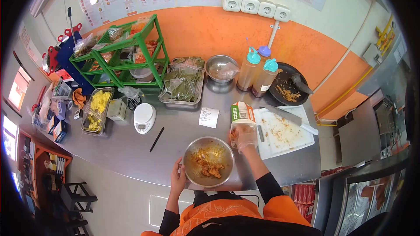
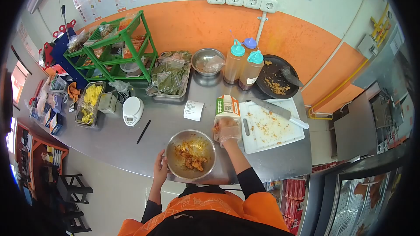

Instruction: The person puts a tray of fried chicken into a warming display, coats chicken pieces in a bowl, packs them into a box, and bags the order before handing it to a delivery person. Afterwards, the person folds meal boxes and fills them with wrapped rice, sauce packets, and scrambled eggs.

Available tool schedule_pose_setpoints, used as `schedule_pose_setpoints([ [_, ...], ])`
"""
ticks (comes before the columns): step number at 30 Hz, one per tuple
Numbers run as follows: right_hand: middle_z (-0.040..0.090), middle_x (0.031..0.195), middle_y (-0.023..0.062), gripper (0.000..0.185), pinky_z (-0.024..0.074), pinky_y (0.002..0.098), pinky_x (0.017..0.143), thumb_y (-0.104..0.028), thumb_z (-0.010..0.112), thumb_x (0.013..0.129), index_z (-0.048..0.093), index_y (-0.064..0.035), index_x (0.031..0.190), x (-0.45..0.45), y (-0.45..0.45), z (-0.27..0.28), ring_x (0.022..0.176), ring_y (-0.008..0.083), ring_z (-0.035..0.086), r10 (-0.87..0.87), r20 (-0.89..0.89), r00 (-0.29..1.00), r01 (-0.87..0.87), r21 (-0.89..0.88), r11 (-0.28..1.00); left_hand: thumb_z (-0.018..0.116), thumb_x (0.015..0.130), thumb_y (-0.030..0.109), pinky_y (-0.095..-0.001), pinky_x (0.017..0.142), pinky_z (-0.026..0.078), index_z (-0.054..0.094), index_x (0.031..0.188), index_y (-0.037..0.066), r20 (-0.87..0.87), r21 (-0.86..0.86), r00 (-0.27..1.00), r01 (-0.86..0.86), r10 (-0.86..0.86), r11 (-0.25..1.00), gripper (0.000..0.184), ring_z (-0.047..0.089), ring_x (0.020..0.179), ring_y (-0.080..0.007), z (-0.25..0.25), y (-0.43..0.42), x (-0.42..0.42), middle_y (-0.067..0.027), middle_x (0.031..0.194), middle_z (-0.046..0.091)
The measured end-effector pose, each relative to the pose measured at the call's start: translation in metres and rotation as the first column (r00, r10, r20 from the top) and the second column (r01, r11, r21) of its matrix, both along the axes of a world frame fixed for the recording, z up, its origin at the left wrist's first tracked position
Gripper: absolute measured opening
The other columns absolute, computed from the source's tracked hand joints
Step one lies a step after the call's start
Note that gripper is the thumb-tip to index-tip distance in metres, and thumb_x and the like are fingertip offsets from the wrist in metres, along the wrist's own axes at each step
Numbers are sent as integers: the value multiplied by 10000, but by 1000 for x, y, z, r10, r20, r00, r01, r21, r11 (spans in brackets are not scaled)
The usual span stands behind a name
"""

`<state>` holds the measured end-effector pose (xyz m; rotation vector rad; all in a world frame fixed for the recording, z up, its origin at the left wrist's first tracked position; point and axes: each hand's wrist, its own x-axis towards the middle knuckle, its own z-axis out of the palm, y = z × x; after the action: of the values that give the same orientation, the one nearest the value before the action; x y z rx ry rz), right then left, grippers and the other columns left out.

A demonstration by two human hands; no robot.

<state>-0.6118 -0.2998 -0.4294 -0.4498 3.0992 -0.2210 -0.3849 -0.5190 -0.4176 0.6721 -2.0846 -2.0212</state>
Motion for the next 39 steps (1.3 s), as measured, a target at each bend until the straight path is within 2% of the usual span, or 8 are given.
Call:
schedule_pose_setpoints([
  [3,577,1110,108,321,449,394,858,-328,521,848,535,-220,1150,6,5,-15,993,264,572,33,-132,991,-30,25,999,432,949,210,-211,502,527,384,1315,58,9,-3,1000,19,-19,1000,399,563,824,-110,2,-2,-1,-75,1027,530],
  [9,506,1257,144,451,397,355,948,-374,528,847,477,-195,1258,-5,17,58,1151,287,472,44,560,827,88,-206,975,427,945,159,-225,491,540,398,1300,55,-13,-1,1000,8,-8,1000,370,581,729,-107,-1,-3,-2,-44,915,502],
  [14,549,1208,140,492,436,290,895,-295,614,827,495,-86,1256,-3,42,99,1094,245,531,344,232,910,-313,-159,936,424,945,134,-227,481,544,397,1298,56,-13,-24,1000,13,-13,1000,363,596,677,-108,1,-5,-1,-32,872,495],
  [20,571,1181,111,495,442,295,886,-323,604,840,495,-74,1254,37,13,159,1032,220,563,544,340,767,-175,-705,687,427,944,130,-232,483,548,384,1303,61,-14,24,1000,10,-10,1000,368,597,670,-108,4,-4,-2,-33,876,490],
  [24,571,1143,128,512,461,317,864,-361,591,842,471,-131,1283,66,-54,136,983,268,582,543,674,501,-295,-457,839,421,944,120,-236,466,548,373,1262,43,-26,30,1000,1,0,1000,331,598,666,-112,-3,-4,-2,-38,885,477],
  [27,406,1309,166,536,454,396,881,-428,479,878,336,-228,1354,98,-80,53,1112,318,510,526,555,645,-687,118,717,431,943,149,-229,474,551,364,1216,48,-29,64,999,24,-23,998,298,556,703,-83,-9,-4,-2,-25,919,434],
  [32,418,1304,164,408,430,412,898,-379,409,903,451,-141,1232,145,-83,48,1142,313,487,414,516,750,-515,63,855,427,942,139,-226,462,543,354,1168,39,-31,124,999,17,-13,992,258,532,670,-71,13,3,-4,-27,914,417],
  [39,536,1194,152,459,387,340,934,-343,471,885,433,-64,1248,134,-75,37,1117,289,491,582,768,268,-171,-557,813,422,939,96,-211,429,453,408,1122,5,-69,-126,994,77,-86,989,205,526,583,-70,11,0,0,-43,851,477],
])
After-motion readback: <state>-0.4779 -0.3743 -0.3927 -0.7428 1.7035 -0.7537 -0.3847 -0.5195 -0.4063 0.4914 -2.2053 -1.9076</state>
